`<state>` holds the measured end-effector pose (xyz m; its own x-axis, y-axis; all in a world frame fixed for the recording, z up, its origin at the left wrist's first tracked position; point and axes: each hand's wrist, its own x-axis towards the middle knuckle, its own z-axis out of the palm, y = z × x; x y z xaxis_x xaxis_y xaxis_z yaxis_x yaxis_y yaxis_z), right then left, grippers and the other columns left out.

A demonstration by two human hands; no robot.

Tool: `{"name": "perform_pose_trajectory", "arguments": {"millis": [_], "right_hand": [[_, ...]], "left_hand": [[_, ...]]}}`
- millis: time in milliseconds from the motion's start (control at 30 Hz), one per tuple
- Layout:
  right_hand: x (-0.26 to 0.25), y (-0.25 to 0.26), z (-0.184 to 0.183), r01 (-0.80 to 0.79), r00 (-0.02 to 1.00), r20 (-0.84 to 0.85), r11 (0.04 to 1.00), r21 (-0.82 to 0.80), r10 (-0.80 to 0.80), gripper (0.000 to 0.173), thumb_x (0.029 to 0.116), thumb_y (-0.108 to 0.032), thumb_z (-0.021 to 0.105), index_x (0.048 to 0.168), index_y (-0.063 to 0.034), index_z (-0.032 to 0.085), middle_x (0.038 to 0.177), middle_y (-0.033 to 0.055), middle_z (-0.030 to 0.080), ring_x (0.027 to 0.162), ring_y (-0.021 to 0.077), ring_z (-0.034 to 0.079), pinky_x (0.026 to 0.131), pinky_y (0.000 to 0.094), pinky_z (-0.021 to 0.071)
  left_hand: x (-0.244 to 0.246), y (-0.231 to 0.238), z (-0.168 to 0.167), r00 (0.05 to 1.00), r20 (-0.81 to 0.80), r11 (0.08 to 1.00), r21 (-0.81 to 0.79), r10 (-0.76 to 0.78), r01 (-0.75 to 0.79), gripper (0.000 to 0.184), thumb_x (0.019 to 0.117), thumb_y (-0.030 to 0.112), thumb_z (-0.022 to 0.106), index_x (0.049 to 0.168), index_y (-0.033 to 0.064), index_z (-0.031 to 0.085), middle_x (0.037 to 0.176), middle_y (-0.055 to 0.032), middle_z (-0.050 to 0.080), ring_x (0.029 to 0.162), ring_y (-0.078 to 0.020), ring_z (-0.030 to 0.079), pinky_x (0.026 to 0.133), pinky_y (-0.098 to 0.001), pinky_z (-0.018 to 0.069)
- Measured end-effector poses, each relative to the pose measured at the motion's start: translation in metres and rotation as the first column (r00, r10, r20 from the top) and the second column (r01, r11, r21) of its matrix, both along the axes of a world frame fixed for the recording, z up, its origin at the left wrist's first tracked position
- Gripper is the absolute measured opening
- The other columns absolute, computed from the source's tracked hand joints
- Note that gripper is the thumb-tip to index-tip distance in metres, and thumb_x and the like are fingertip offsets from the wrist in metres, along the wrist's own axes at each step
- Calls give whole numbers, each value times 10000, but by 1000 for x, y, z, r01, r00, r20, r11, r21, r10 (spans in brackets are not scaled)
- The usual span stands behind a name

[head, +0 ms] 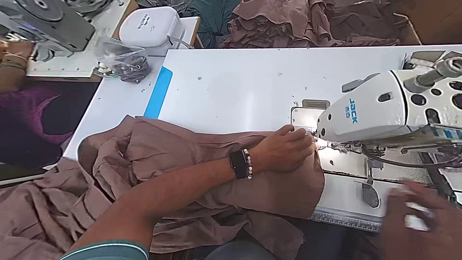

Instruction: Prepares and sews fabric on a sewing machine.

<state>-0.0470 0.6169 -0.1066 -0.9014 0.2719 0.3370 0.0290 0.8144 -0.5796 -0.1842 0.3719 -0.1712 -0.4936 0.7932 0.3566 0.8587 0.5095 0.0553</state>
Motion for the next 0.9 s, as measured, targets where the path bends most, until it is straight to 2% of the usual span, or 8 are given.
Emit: {"name": "perform_pose_trajectory", "arguments": {"millis": [100,233,333,433,533,633,767,900], "right_hand": [[8,-106,8,-317,941,12,896,-312,337,291,1016,-223,581,1186,-32,719,1084,74,723,964,103,693,807,281,596],[-4,-169,-4,-403,915,-111,864,-301,388,281,968,-229,584,1150,-129,773,1048,5,705,968,113,643,792,278,556],[-22,-171,-8,-439,898,-41,887,-145,438,351,982,-250,523,1237,-239,764,1079,46,661,1004,198,580,830,372,489],[-32,-168,-11,-497,867,3,867,-18,498,424,958,-237,490,1250,-408,745,1064,28,627,1002,221,538,821,422,429],[-31,-169,-8,-434,900,-9,897,76,436,391,945,-228,502,1172,-379,783,1007,29,637,980,244,557,789,437,432],[-25,-171,-5,-380,925,-8,924,41,381,345,954,-254,510,1124,-289,808,1003,36,656,972,230,581,803,427,457],[-14,-183,-9,-328,945,-23,945,-20,327,315,1006,-362,544,1091,-214,809,1001,16,678,956,202,594,797,386,474],[-13,-187,-15,-318,947,-99,936,-151,305,261,976,-256,593,1127,-147,776,1017,22,688,963,166,616,816,337,512]], "left_hand": [[2,3,6,992,-123,996,-82,-29,19,349,1050,193,433,1264,132,702,1300,-73,693,1244,-234,614,1016,-408,457],[0,0,9,957,-268,989,-121,-115,85,361,1028,54,411,1239,66,704,1267,-113,712,1193,-252,645,925,-405,479],[6,-7,34,990,2,957,-258,-139,135,430,1047,40,341,1395,7,590,1447,-142,604,1370,-274,526,1087,-446,408],[13,-14,54,969,240,979,-178,-57,102,403,1066,28,366,1396,-10,594,1465,-99,601,1375,-193,523,1164,-329,344],[14,-13,58,943,330,984,-144,-49,102,406,1077,47,360,1412,-12,582,1483,-109,586,1415,-210,489,1169,-328,329],[9,-6,29,989,101,984,-130,-108,121,411,1049,65,375,1363,13,636,1422,-117,631,1359,-235,533,1112,-367,381],[16,-10,42,984,-128,965,-246,-121,87,412,1048,9,331,1326,4,636,1348,-135,663,1273,-252,589,1011,-390,463],[16,-9,46,984,-136,966,-247,-116,80,404,1042,8,352,1317,7,647,1322,-120,680,1242,-248,601,969,-381,463]]}}
